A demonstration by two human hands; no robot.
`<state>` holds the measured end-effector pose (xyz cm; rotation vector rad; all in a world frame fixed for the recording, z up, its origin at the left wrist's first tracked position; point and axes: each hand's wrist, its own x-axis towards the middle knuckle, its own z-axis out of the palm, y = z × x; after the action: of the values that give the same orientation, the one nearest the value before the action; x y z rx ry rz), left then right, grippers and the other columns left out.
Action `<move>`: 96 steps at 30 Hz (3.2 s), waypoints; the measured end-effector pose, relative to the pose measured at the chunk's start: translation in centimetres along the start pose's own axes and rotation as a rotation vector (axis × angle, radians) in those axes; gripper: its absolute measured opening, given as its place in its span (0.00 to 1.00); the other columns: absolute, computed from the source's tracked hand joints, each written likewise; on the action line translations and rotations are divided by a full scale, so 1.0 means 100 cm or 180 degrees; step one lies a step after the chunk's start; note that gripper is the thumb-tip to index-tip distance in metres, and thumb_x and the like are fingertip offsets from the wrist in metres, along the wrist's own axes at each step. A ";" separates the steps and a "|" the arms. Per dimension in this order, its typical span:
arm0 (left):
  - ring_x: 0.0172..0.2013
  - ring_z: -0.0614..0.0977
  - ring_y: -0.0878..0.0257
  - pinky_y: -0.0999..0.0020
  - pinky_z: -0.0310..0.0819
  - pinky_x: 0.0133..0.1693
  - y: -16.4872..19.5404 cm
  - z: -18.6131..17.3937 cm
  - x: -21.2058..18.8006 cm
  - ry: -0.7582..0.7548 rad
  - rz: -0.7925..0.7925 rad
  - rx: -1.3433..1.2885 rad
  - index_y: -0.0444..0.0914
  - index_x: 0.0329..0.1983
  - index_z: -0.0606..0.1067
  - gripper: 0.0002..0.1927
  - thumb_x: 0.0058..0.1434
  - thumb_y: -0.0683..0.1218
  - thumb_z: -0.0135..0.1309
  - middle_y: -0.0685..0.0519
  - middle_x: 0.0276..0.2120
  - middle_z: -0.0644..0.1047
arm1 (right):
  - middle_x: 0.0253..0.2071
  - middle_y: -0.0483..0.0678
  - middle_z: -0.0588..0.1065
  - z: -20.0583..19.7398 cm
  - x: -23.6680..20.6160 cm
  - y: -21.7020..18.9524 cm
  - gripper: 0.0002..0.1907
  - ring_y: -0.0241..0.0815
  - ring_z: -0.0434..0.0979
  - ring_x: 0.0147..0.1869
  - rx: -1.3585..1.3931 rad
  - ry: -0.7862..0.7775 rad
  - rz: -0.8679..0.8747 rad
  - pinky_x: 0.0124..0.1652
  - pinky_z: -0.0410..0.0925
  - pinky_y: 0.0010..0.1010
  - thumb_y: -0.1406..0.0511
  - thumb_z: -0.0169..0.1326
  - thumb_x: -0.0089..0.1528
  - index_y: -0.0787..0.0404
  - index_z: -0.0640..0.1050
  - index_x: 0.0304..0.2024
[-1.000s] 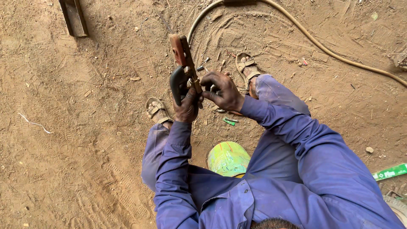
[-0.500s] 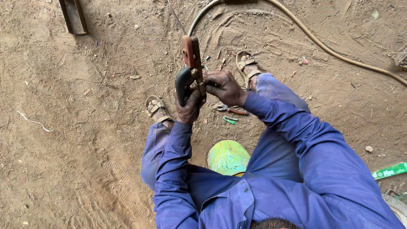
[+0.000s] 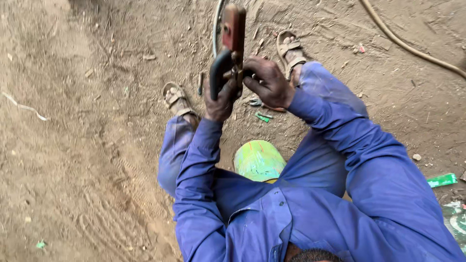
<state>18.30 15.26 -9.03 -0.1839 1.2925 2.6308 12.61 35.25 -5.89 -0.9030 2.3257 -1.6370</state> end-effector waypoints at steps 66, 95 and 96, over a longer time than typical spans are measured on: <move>0.33 0.76 0.69 0.73 0.72 0.35 0.017 0.030 0.002 -0.0192 0.0028 0.0167 0.40 0.76 0.58 0.39 0.69 0.50 0.66 0.52 0.42 0.79 | 0.35 0.43 0.74 -0.011 0.010 -0.007 0.14 0.28 0.68 0.30 0.1196 0.0024 0.0333 0.30 0.63 0.20 0.59 0.51 0.78 0.65 0.76 0.50; 0.32 0.79 0.72 0.76 0.78 0.33 0.015 0.036 0.006 -0.0154 0.0781 0.1258 0.39 0.67 0.74 0.20 0.74 0.46 0.60 0.56 0.55 0.72 | 0.40 0.44 0.74 -0.026 -0.003 0.006 0.14 0.30 0.70 0.32 0.1835 -0.0376 0.0870 0.30 0.64 0.23 0.61 0.46 0.81 0.65 0.71 0.61; 0.33 0.80 0.72 0.76 0.78 0.34 0.015 0.036 0.006 -0.0153 0.0799 0.1259 0.39 0.67 0.74 0.20 0.74 0.46 0.60 0.55 0.55 0.72 | 0.40 0.45 0.74 -0.025 -0.003 0.005 0.13 0.31 0.69 0.33 0.1819 -0.0369 0.0819 0.32 0.63 0.23 0.62 0.47 0.81 0.65 0.70 0.61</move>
<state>17.26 17.32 -5.82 0.1093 1.8894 2.4795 11.53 37.54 -5.48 -0.5306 1.6626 -1.9118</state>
